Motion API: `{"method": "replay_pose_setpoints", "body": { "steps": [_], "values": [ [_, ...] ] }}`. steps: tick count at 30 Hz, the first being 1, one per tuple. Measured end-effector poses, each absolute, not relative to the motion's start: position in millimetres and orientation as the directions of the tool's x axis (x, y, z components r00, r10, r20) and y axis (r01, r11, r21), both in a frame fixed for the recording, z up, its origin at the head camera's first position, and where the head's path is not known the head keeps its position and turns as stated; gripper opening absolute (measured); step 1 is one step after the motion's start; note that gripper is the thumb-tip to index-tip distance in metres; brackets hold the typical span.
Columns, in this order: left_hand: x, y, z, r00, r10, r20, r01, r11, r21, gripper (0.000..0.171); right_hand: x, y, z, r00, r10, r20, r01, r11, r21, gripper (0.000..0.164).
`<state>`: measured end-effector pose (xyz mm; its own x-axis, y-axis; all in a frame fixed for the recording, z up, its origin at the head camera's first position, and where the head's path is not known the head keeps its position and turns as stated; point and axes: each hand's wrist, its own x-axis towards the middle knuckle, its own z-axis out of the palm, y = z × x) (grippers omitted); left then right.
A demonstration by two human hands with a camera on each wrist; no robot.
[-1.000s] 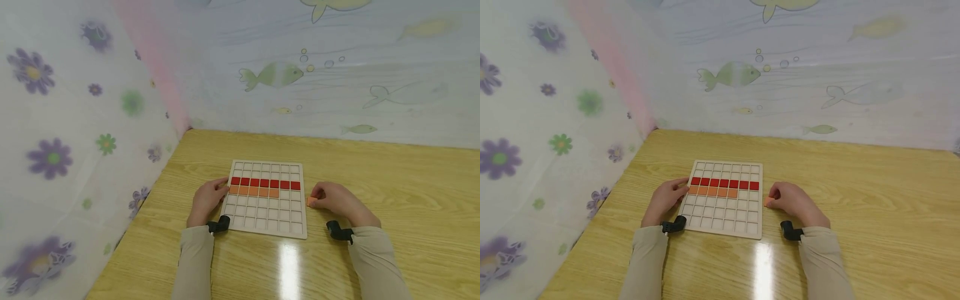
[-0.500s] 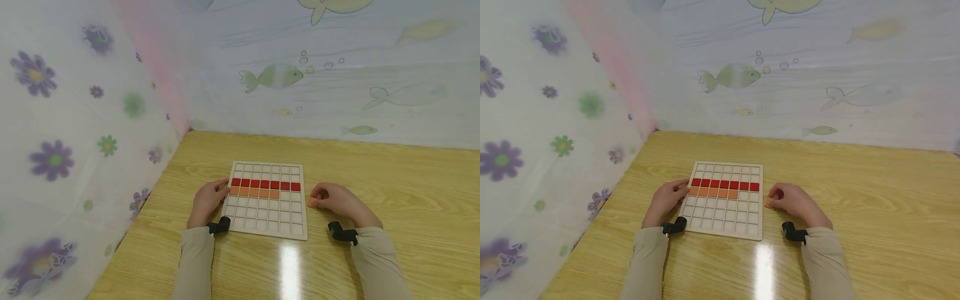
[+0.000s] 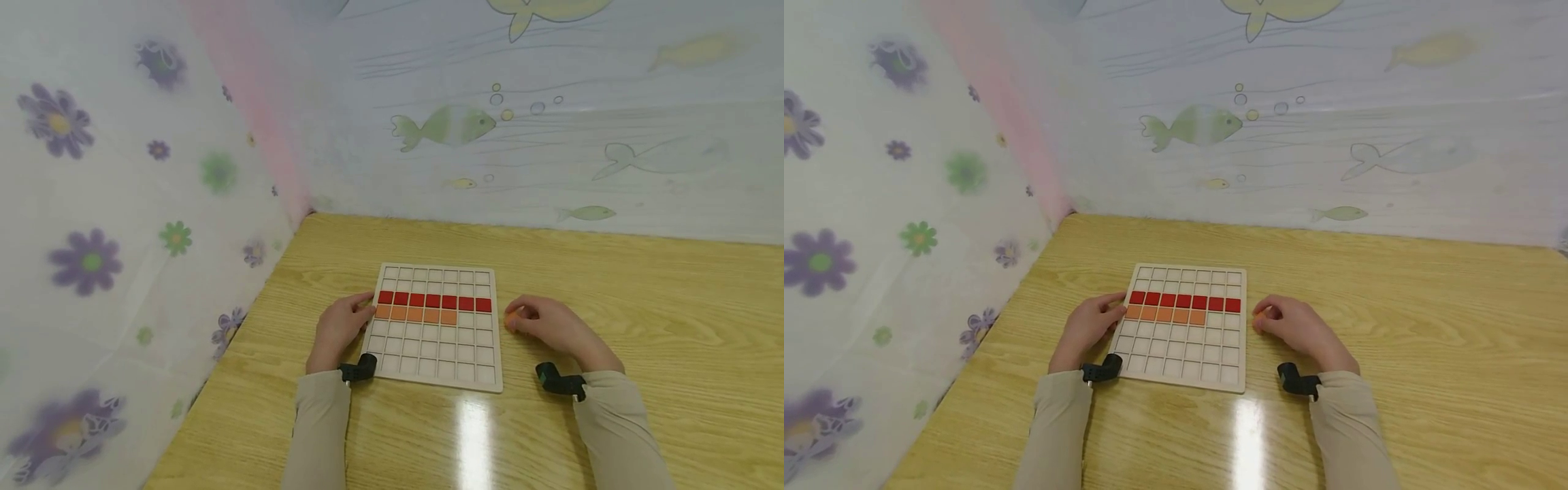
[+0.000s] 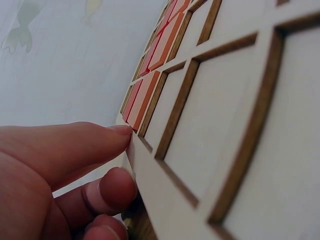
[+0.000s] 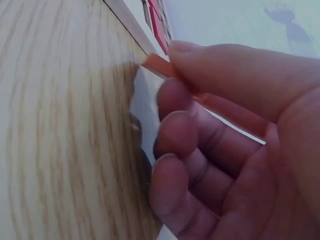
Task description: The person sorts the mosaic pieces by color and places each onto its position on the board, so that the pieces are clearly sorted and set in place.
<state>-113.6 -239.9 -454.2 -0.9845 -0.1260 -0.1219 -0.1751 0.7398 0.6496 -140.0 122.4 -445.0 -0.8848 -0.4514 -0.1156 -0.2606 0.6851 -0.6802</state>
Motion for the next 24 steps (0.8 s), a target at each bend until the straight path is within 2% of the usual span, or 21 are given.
{"method": "replay_pose_setpoints", "body": {
  "steps": [14,24],
  "values": [
    [-114,-239,-452,-0.984,-0.127,-0.127,-0.180,0.728,0.661,0.036,-143,114,-445,-0.928,-0.370,-0.040,-0.233,0.661,-0.713,0.035],
    [-112,-239,-450,-0.984,-0.122,-0.130,-0.178,0.737,0.652,0.037,-139,104,-445,-0.910,-0.413,-0.033,-0.263,0.638,-0.724,0.030]
  ]
}}
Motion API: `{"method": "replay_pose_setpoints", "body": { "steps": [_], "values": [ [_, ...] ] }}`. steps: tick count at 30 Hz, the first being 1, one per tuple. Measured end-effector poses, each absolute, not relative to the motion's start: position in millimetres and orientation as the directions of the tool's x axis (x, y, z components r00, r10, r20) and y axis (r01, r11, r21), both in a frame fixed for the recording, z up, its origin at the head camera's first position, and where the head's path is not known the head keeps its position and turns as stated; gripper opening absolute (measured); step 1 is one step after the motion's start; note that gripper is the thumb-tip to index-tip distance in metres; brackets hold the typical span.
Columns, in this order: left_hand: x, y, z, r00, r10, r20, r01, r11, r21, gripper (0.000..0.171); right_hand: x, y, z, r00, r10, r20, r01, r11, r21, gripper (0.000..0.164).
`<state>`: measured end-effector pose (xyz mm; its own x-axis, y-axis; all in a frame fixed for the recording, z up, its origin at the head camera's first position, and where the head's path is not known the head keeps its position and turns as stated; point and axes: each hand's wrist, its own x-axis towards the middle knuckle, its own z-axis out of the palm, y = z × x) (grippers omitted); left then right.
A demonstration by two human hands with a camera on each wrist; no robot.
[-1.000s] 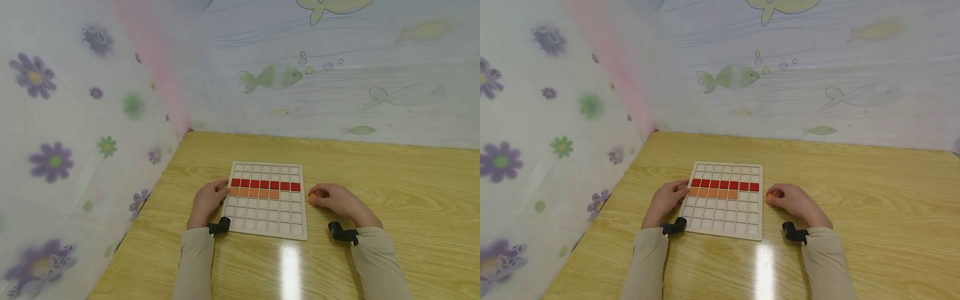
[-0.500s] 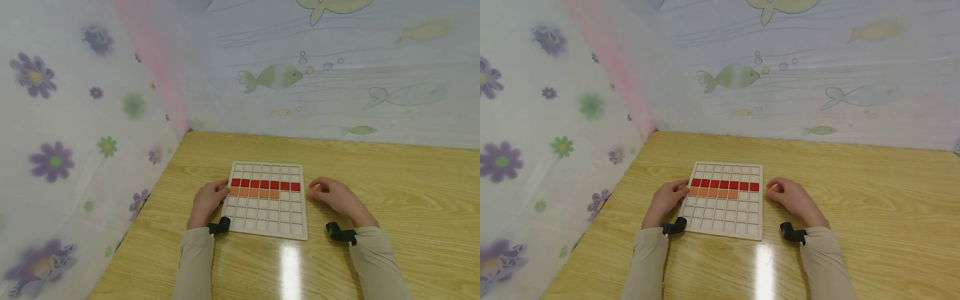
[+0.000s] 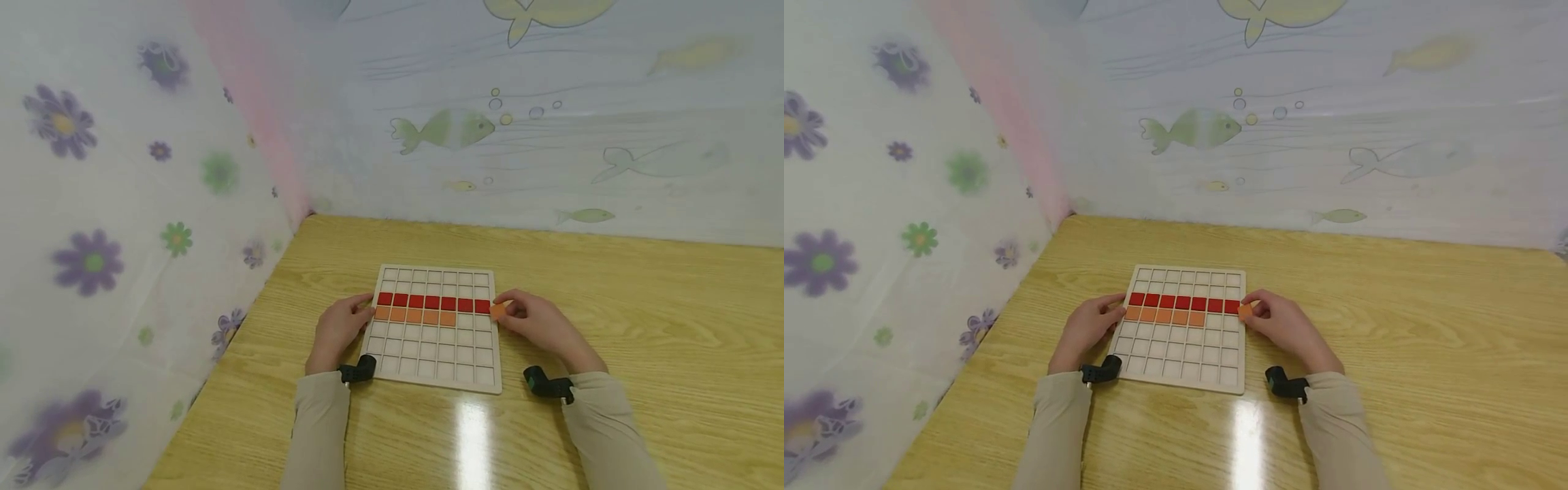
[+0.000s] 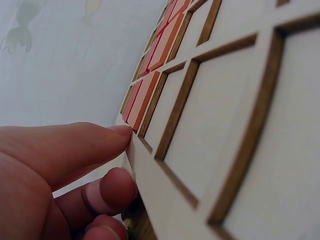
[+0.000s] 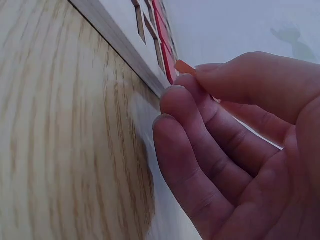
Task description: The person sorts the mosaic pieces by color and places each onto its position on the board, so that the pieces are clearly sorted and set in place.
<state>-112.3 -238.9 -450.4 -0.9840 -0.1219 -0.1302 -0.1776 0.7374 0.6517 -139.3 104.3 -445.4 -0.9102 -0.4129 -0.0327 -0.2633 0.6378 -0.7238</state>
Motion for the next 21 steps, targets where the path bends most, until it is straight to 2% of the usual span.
{"method": "replay_pose_setpoints", "body": {
  "steps": [21],
  "values": [
    [-113,-239,-451,-0.982,-0.124,-0.141,-0.187,0.712,0.677,0.035,-137,86,-445,-0.889,-0.458,-0.006,-0.316,0.622,-0.716,0.031]
  ]
}}
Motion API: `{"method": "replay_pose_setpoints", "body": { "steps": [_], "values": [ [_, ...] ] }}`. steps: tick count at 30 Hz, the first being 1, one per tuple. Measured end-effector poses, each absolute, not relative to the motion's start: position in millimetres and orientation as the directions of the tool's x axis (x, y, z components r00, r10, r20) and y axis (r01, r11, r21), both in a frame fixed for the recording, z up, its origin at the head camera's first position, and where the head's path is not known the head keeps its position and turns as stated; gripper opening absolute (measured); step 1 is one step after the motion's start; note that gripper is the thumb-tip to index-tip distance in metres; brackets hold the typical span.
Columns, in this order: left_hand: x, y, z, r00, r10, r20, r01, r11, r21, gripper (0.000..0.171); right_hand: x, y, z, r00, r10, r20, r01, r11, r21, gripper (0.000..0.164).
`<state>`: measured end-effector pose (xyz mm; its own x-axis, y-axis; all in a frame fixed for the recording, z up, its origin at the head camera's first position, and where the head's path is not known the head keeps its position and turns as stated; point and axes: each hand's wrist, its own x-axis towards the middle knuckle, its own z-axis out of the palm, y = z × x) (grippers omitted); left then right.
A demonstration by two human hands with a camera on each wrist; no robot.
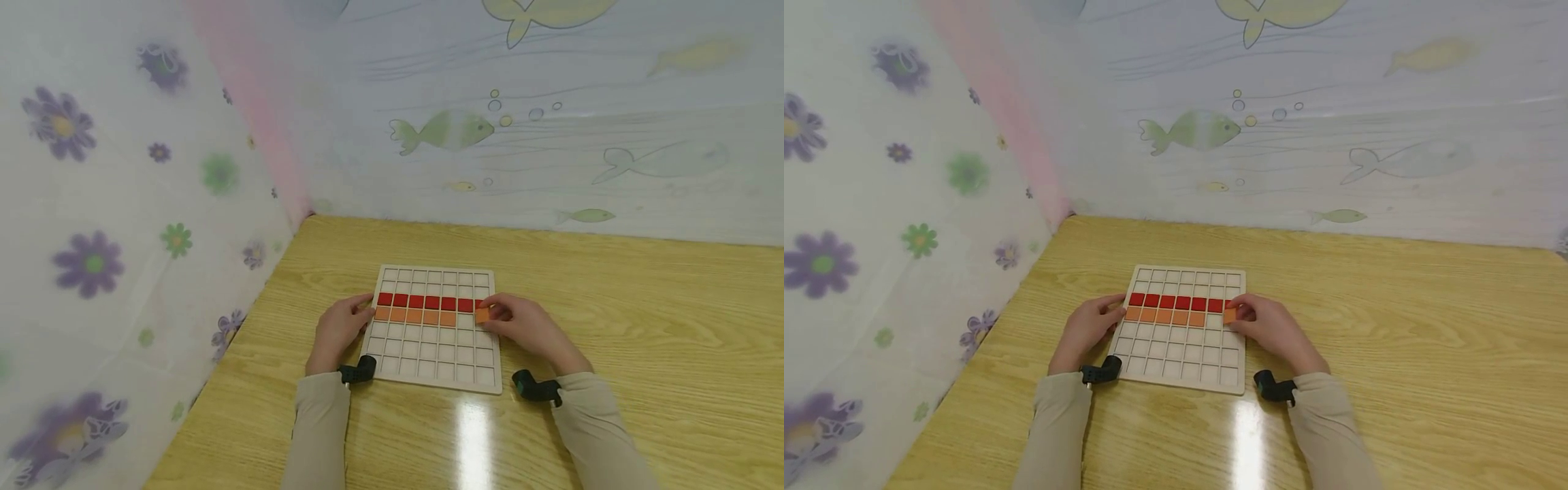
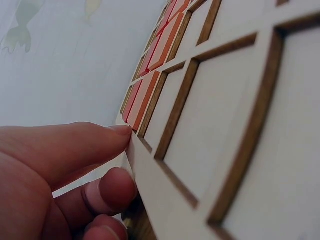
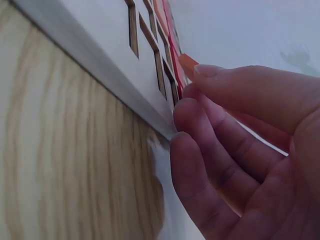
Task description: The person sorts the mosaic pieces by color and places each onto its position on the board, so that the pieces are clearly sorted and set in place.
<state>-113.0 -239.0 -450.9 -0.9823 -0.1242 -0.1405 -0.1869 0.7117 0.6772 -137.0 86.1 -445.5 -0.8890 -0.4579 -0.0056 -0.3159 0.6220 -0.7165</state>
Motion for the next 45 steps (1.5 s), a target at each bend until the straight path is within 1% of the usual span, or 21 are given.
{"method": "replay_pose_setpoints", "body": {
  "steps": [13,17,39,45],
  "values": [
    [-115,-238,-454,-0.981,-0.137,-0.140,-0.196,0.717,0.669,0.036,-139,72,-452,-0.888,-0.459,0.009,-0.308,0.581,-0.753,0.026],
    [-115,-238,-454,-0.981,-0.135,-0.142,-0.195,0.715,0.672,0.036,-139,70,-455,-0.890,-0.457,0.011,-0.314,0.594,-0.741,0.024],
    [-117,-236,-452,-0.987,-0.104,-0.120,-0.158,0.732,0.662,0.037,-132,60,-453,-0.926,-0.378,0.009,-0.283,0.677,-0.679,0.024],
    [-116,-238,-454,-0.985,-0.120,-0.124,-0.172,0.744,0.645,0.038,-133,57,-453,-0.916,-0.400,-0.006,-0.292,0.680,-0.673,0.024]
  ]
}}
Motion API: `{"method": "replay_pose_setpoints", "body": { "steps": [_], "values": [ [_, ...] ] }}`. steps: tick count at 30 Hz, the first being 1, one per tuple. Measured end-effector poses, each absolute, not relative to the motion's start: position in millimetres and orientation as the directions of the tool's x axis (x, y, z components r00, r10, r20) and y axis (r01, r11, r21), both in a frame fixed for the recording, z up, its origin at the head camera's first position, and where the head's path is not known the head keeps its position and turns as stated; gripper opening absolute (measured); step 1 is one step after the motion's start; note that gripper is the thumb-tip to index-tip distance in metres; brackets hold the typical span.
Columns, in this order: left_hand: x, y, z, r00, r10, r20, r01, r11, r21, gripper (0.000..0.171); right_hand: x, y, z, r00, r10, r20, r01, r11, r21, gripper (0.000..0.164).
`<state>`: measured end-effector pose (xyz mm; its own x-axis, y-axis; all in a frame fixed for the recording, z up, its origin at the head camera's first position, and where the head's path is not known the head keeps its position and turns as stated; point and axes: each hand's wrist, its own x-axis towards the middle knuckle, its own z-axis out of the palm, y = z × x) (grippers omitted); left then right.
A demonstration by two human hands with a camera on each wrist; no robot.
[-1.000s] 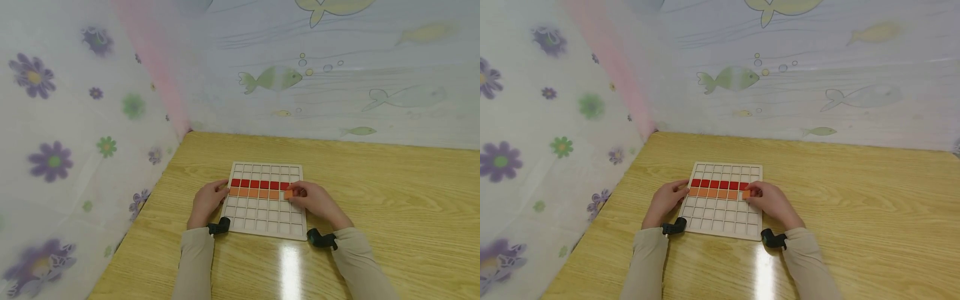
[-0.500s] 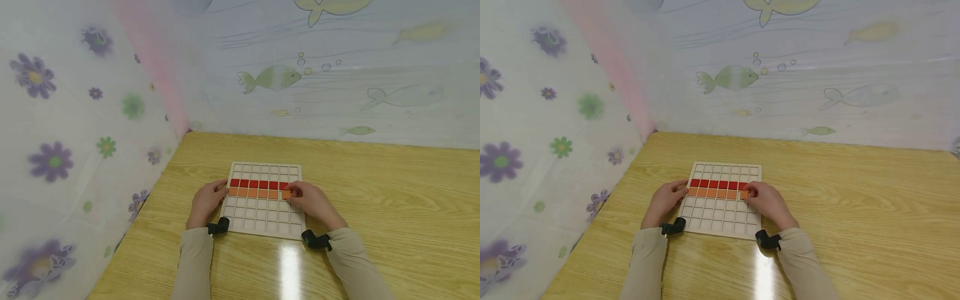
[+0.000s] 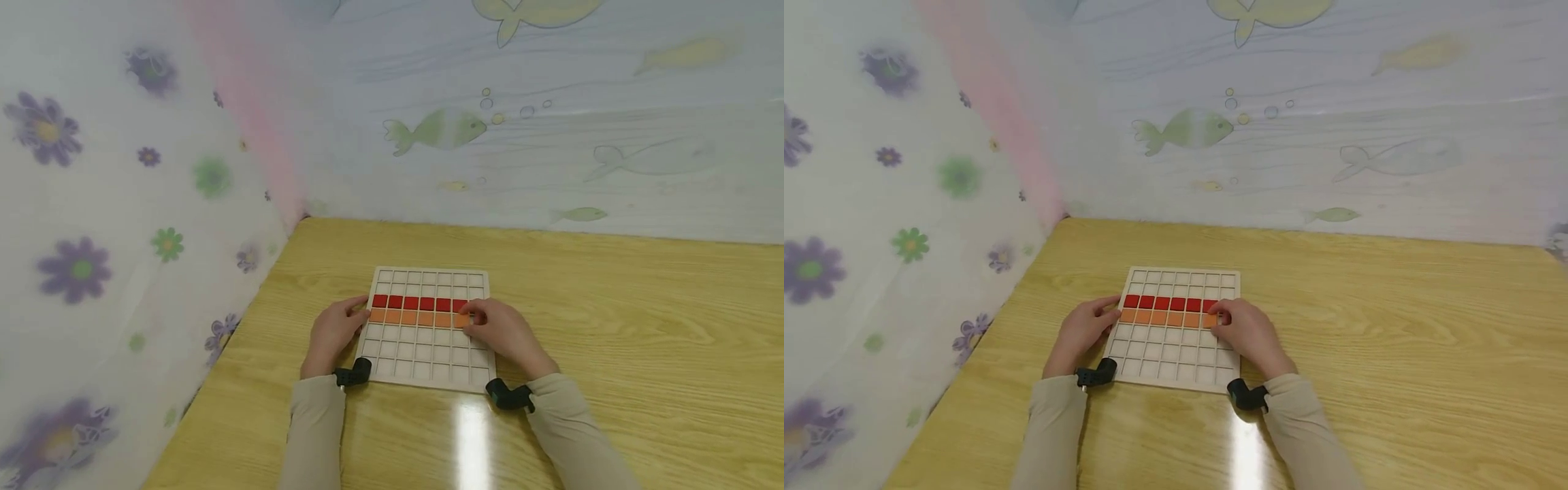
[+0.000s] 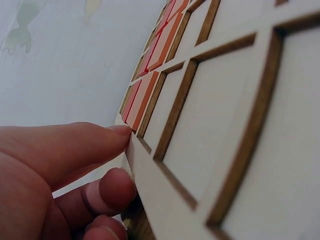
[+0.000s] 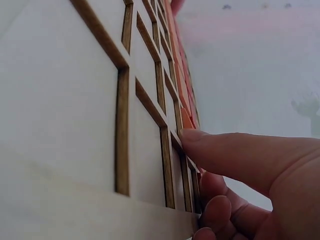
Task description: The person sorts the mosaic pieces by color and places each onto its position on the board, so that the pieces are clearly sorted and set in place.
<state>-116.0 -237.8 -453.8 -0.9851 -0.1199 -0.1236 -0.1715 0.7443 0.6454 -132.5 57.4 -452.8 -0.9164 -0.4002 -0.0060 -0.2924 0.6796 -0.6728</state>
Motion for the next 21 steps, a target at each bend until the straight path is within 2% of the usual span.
{"method": "replay_pose_setpoints", "body": {
  "steps": [21],
  "values": [
    [-114.5,-234.6,-451.9,-0.983,-0.127,-0.133,-0.184,0.738,0.649,0.037,-131.4,59.6,-454.1,-0.915,-0.404,-0.015,-0.291,0.685,-0.668,0.025]
  ]
}}
